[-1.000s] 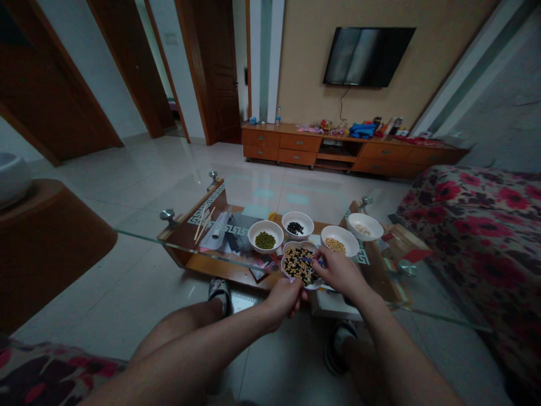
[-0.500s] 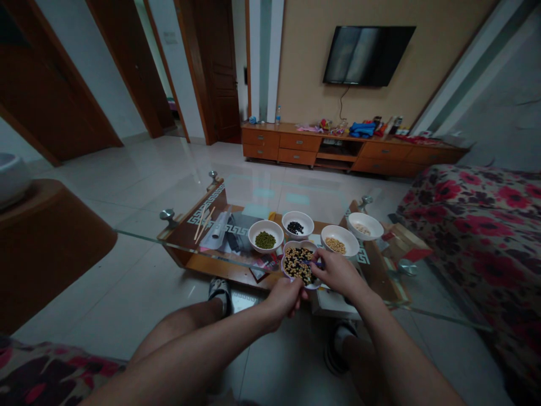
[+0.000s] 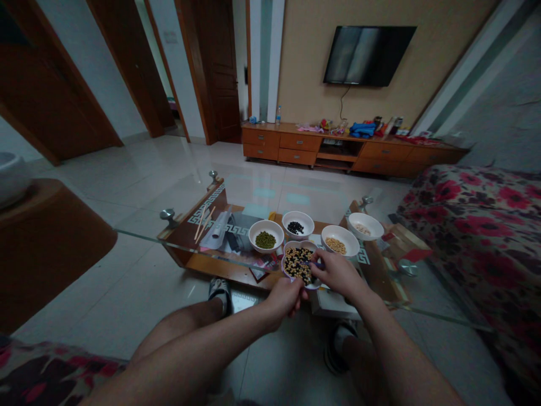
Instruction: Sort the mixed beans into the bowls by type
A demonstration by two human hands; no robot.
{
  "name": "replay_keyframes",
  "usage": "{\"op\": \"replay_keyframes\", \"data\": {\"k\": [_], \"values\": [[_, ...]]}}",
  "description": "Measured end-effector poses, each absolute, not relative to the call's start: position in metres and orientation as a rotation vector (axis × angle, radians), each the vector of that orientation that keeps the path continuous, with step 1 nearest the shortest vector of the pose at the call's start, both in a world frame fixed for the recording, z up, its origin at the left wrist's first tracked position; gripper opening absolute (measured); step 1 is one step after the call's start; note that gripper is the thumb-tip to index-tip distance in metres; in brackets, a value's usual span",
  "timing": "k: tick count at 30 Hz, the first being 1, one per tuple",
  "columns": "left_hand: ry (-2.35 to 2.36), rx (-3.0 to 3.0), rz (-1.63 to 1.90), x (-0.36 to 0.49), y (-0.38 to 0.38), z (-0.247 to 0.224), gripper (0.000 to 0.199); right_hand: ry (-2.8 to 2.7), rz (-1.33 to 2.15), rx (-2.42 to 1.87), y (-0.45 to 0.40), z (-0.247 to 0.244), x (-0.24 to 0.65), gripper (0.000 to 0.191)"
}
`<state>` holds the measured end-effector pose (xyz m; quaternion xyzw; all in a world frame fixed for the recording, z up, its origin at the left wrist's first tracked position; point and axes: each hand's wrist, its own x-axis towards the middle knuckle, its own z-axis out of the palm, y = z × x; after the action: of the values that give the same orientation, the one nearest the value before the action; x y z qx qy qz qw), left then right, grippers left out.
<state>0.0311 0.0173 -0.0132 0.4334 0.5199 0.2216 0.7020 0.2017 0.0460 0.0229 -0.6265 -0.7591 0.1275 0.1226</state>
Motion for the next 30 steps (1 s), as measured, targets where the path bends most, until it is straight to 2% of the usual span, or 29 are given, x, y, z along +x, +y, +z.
{"op": "replay_keyframes", "data": {"k": [30], "values": [[1.157,0.968,0.494,0.0315,0.0174,-0.0153,0.034,-2.228,0.373,-1.823,0.0462,0.0211,0.2041,0.018]]}}
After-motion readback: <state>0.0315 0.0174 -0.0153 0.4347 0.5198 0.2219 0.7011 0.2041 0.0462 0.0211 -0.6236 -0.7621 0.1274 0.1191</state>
